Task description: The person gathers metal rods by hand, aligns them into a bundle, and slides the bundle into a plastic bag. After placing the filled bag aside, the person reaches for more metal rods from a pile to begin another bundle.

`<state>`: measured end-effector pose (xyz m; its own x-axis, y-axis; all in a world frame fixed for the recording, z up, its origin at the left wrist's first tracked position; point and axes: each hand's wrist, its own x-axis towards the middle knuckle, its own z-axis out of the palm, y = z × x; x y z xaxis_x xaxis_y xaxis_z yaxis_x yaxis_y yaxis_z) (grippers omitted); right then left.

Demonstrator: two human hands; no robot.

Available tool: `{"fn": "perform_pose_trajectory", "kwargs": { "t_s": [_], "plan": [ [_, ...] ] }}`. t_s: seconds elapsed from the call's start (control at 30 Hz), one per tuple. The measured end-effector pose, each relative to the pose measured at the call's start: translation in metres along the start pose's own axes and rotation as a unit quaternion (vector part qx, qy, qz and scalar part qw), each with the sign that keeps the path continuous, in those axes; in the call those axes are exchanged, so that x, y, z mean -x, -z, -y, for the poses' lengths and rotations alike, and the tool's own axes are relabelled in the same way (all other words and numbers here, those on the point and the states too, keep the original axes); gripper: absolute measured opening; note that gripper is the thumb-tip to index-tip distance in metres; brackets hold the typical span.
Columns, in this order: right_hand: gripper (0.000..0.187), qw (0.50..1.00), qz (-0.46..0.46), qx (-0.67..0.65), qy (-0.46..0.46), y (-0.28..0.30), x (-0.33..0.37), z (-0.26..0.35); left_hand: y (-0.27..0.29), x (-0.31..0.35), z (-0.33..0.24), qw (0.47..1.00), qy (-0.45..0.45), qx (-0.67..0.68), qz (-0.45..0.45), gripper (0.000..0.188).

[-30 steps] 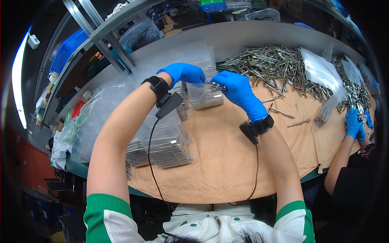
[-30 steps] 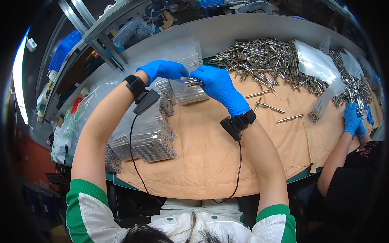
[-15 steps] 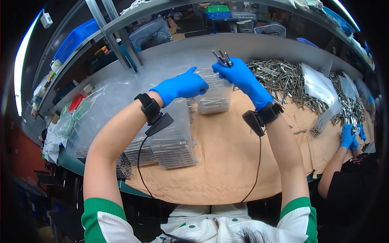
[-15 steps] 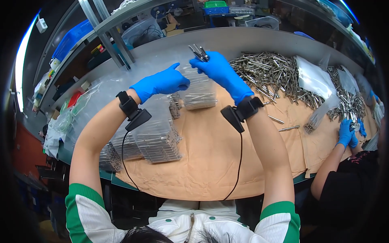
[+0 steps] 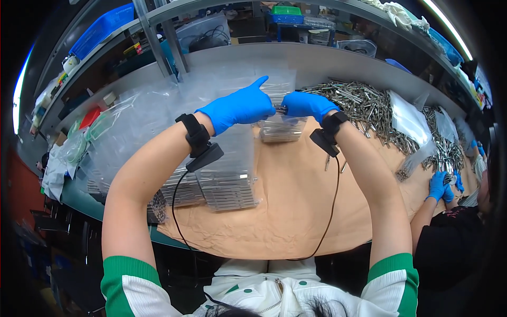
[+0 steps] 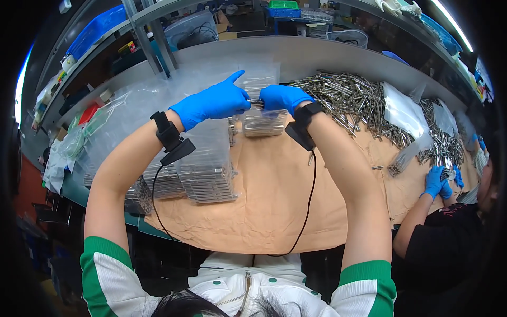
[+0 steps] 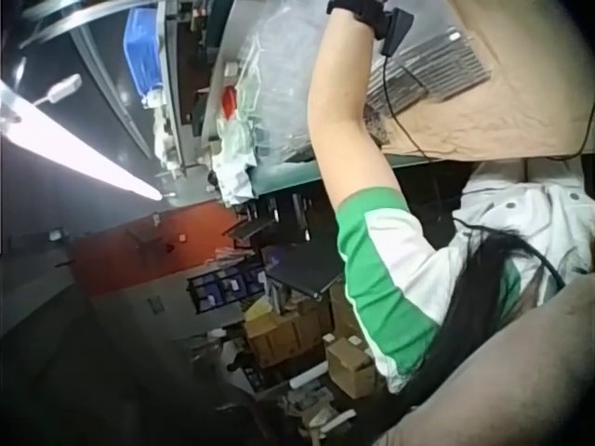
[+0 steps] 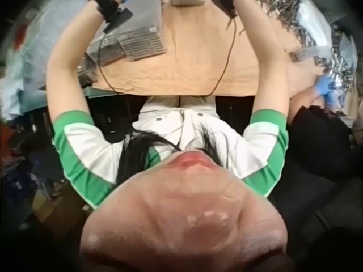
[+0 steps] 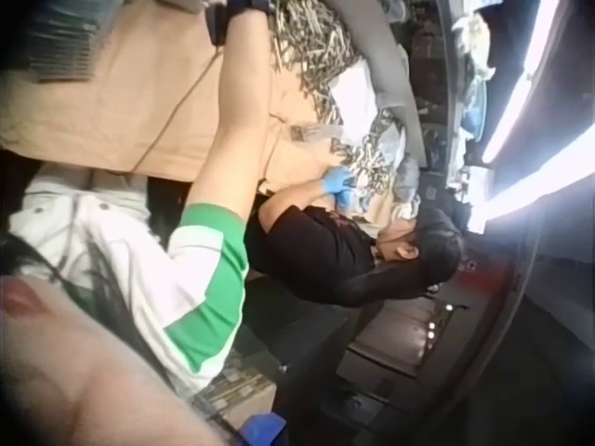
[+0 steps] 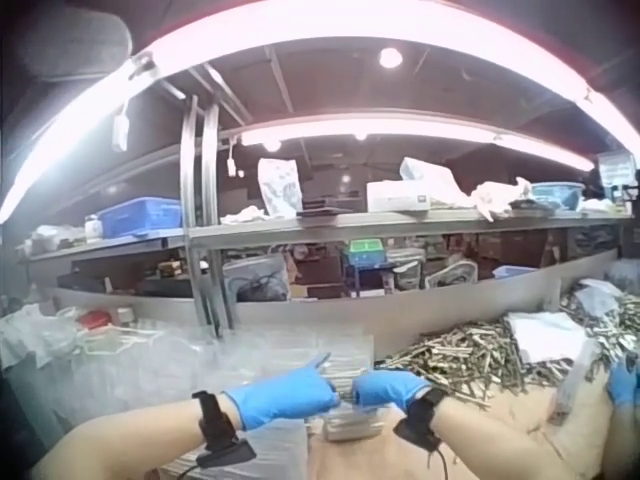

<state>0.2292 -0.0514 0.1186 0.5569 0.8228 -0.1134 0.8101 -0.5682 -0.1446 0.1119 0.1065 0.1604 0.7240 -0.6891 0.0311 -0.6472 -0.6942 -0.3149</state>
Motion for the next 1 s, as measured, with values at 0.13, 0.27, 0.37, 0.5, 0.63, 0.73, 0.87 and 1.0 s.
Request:
{"fn": "perform_pose_trajectory", "kwargs": {
  "t_s": [0.13,0.27,0.37,0.5,0.63,0.73,0.87,1.0],
  "plan": [
    [0.029,0.995,-0.029,0.090,0.031,-0.006,-0.002,0.002,-0.003,0.001,-0.003,0.999,-0.010,-0.005,-0.038,0.008],
    [0.028,0.996,-0.006,-0.079,0.051,0.019,0.013,0.021,-0.009,0.008,0.009,0.998,0.016,-0.012,-0.053,0.008],
    [0.023,0.993,-0.071,-0.074,0.060,0.035,0.043,0.027,-0.011,0.013,0.013,0.996,0.018,-0.049,-0.077,0.008],
    [0.022,0.928,-0.253,0.197,0.192,0.023,0.077,0.005,-0.009,0.011,0.008,0.996,0.072,0.027,-0.046,0.007],
    [0.020,0.926,-0.260,0.183,0.202,-0.014,0.101,-0.014,0.003,0.010,-0.009,0.991,0.046,0.123,0.040,0.009],
    [0.018,0.978,-0.112,0.084,0.157,-0.027,0.119,-0.005,-0.007,0.009,-0.061,0.988,0.038,0.128,0.074,0.010],
    [0.016,0.984,-0.054,0.134,0.108,-0.019,0.115,0.004,-0.012,0.007,-0.052,0.988,-0.020,0.108,0.104,0.012],
    [0.014,0.969,-0.202,0.108,0.089,-0.004,0.089,-0.020,0.005,0.003,0.003,0.984,-0.005,0.178,0.021,0.013]
  ]
}}
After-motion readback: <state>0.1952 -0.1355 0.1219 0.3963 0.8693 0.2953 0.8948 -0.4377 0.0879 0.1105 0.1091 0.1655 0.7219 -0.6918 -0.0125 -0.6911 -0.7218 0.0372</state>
